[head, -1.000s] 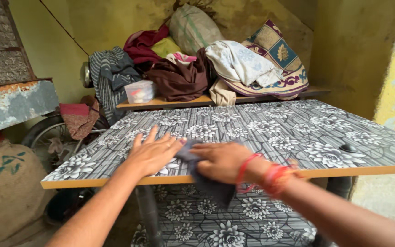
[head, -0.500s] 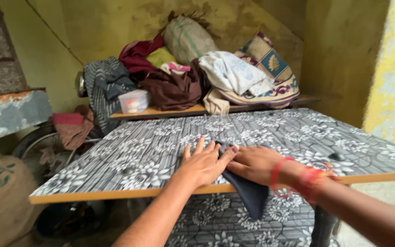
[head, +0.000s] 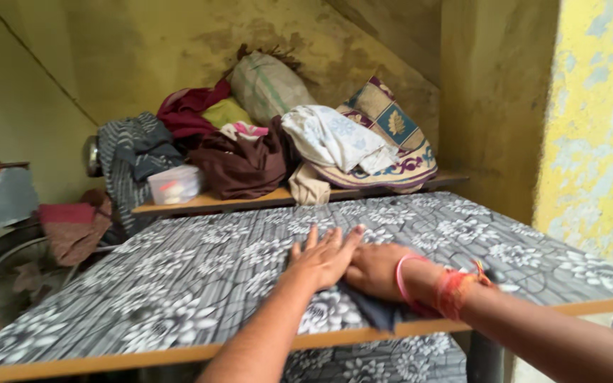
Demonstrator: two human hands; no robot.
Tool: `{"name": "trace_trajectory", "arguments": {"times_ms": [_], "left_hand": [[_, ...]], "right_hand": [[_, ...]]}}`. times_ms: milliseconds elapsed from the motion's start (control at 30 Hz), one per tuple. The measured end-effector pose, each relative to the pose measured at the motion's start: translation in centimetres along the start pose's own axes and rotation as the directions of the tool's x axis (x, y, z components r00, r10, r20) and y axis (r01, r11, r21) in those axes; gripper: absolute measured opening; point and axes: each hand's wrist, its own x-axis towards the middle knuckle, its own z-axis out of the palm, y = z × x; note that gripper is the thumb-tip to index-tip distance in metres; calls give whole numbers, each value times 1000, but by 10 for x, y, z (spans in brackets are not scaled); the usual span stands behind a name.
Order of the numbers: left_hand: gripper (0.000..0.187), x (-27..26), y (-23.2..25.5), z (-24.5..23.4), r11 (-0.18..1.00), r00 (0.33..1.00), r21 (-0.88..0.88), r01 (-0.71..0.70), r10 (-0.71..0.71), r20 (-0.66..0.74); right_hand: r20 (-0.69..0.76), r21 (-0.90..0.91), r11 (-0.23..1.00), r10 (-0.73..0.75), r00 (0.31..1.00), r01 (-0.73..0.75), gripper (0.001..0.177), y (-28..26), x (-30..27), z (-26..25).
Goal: The person organizes a stack of books on the lower shelf of a two-tier table, then wipes the top and bottom surfaces of the table with a cloth.
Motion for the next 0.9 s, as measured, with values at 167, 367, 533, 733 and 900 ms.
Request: {"name": "trace_trajectory", "arguments": {"times_ms": [167, 367, 533, 733, 900], "left_hand": [[97, 33, 3, 6, 996, 998, 83, -17, 11, 64], [91, 86, 33, 21, 991, 993, 131, -37, 21, 119], [88, 133, 42, 30, 995, 992, 85, -46, 35, 120], [81, 168, 49, 40, 989, 993, 143, -19, 2, 117], [84, 180, 49, 44, 986, 992, 169, -14, -8, 126]], "right_hand": [[41, 15, 999, -40, 998, 39, 60, 60, 19, -5], [-3, -68, 997, -46, 999, 45, 60, 188, 127, 40], [10, -87, 989, -116, 993, 116, 61, 271, 193, 58], [67, -148, 988, 61, 996, -51, 60, 319, 197, 42], [66, -127, 916, 390, 919, -379, 66, 267, 116, 12]]}}
